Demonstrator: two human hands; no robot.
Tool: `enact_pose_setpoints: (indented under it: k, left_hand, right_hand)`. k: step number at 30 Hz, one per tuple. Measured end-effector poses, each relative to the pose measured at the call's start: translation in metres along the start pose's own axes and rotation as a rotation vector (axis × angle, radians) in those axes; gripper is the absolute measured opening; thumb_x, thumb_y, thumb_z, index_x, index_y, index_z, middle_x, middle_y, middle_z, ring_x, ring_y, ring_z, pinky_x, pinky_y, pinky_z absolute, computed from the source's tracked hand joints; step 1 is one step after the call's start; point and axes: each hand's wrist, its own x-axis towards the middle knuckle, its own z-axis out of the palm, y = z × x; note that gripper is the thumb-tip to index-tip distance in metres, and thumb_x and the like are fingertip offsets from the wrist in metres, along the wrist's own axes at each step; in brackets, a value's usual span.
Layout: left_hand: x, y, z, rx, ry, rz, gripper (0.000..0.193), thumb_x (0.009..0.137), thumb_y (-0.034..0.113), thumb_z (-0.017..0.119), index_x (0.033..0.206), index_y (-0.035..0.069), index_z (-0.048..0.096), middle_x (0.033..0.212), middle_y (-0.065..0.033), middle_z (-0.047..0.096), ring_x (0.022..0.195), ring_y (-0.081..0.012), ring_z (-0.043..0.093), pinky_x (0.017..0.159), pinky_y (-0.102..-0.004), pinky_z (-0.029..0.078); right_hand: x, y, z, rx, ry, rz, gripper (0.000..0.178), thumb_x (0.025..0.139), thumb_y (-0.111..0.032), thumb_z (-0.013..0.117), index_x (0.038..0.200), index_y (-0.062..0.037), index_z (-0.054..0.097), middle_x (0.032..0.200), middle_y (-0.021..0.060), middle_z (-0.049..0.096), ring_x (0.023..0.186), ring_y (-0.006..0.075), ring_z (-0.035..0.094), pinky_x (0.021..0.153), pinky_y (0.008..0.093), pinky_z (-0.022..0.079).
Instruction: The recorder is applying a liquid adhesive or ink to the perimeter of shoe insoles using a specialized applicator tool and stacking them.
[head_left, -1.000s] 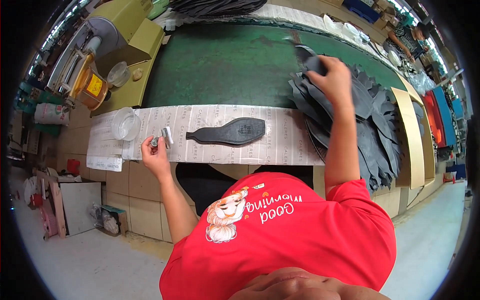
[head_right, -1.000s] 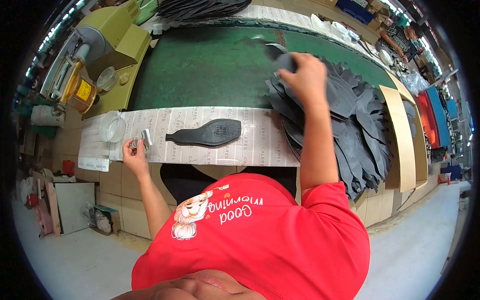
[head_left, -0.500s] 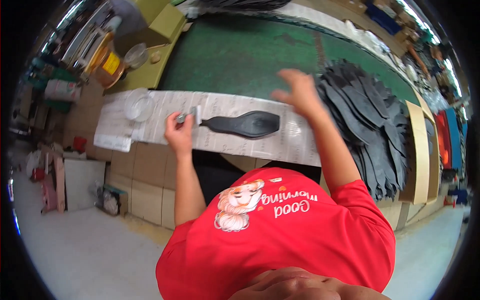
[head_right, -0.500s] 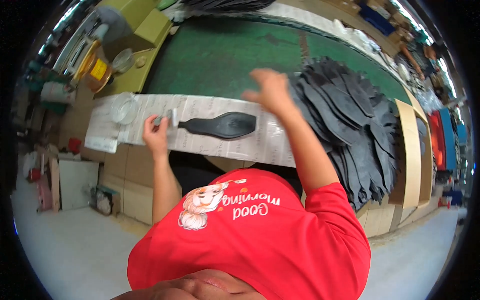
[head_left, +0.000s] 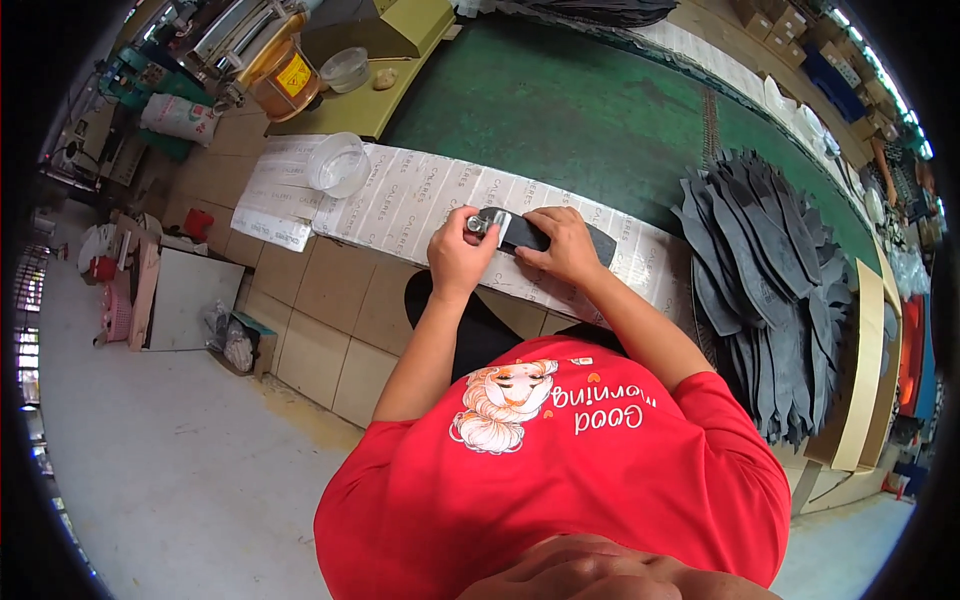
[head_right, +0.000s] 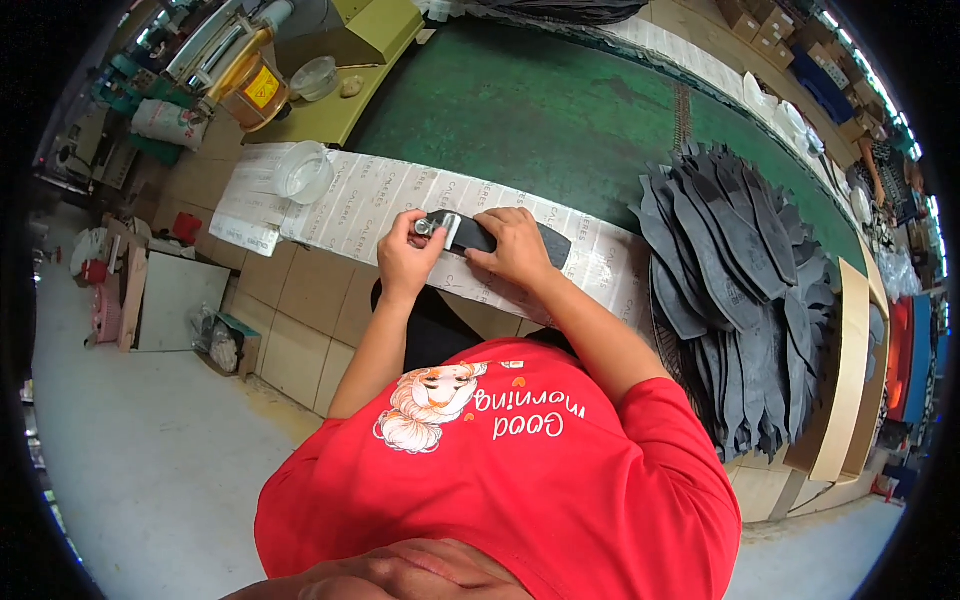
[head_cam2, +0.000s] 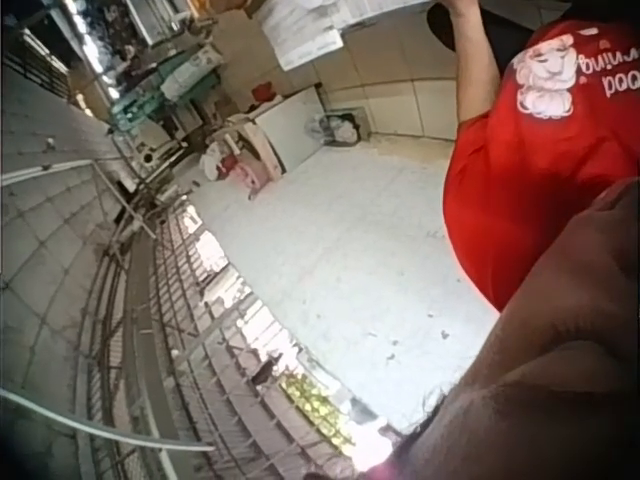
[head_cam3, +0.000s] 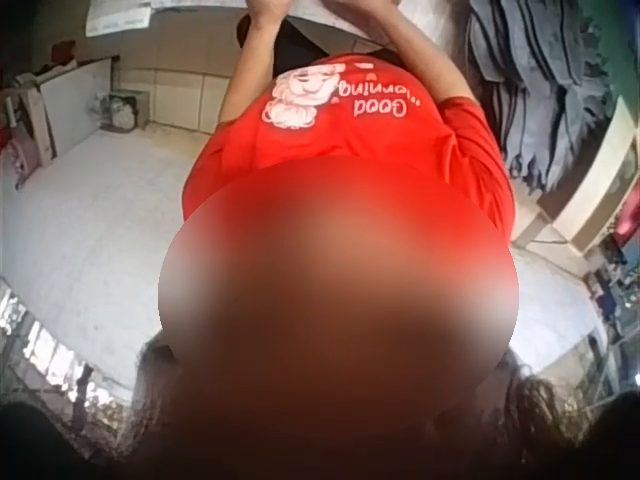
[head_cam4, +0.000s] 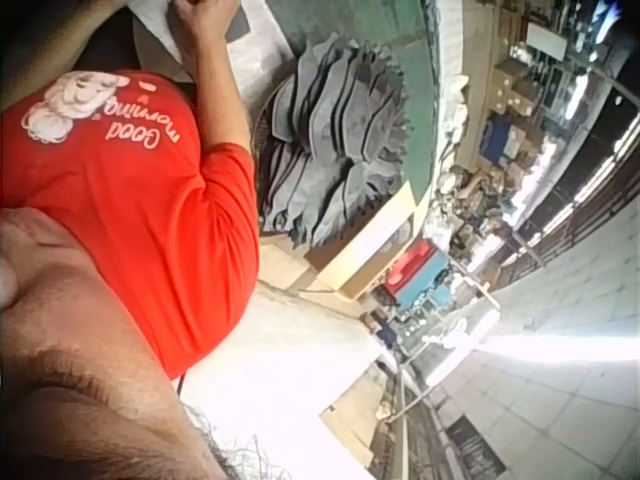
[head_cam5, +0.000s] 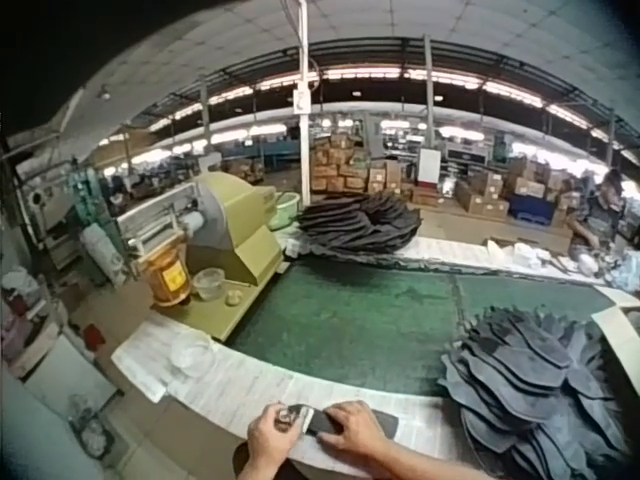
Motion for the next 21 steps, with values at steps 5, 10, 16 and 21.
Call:
enact_pose_setpoints:
  k: [5, 10, 16, 21]
  left_hand:
    - [0.02, -0.024, -0.014, 0.197, 0.109, -0.034, 0.031, 0.074, 0.023, 0.077, 0.099, 0.01, 0.063, 0.066, -0.0078, 0.066, 0.06, -0.0258, 0.065, 0.058, -0.0384, 0.05]
    - [0.039, -0.027, -0.035, 0.103, 0.279, -0.078, 0.034, 0.073, 0.023, 0.078, 0.1, 0.009, 0.064, 0.067, -0.0076, 0.066, 0.06, -0.0242, 0.065, 0.057, -0.0397, 0.05]
    - [0.018, 0.007, -0.004, 0.093, -0.074, 0.162, 0.035, 0.074, 0.02, 0.079, 0.101, 0.005, 0.064, 0.075, -0.0093, 0.068, 0.064, -0.0198, 0.066, 0.061, -0.0326, 0.052]
    - [0.04, -0.028, -0.023, 0.156, 0.037, -0.121, 0.031, 0.075, 0.027, 0.076, 0.098, 0.01, 0.065, 0.079, -0.0149, 0.071, 0.074, -0.0312, 0.069, 0.067, -0.0405, 0.054]
  right_hand:
    - [-0.003, 0.003, 0.001, 0.031, 0.106, -0.027, 0.05, 0.065, -0.029, 0.079, 0.108, -0.0049, 0.067, 0.11, 0.0116, 0.065, 0.103, 0.0301, 0.058, 0.095, 0.0413, 0.043]
    - [-0.004, 0.002, 0.002, 0.019, 0.116, -0.041, 0.051, 0.065, -0.029, 0.08, 0.108, -0.0046, 0.067, 0.11, 0.0116, 0.065, 0.103, 0.0299, 0.058, 0.096, 0.0409, 0.043]
    - [-0.006, 0.001, 0.003, -0.015, 0.133, -0.055, 0.05, 0.065, -0.029, 0.08, 0.107, -0.0047, 0.067, 0.109, 0.011, 0.065, 0.102, 0.0293, 0.058, 0.096, 0.0408, 0.042]
    - [-0.006, -0.002, 0.001, -0.004, 0.176, -0.134, 0.049, 0.065, -0.029, 0.08, 0.106, -0.005, 0.067, 0.106, 0.0101, 0.065, 0.099, 0.0287, 0.058, 0.094, 0.0412, 0.043]
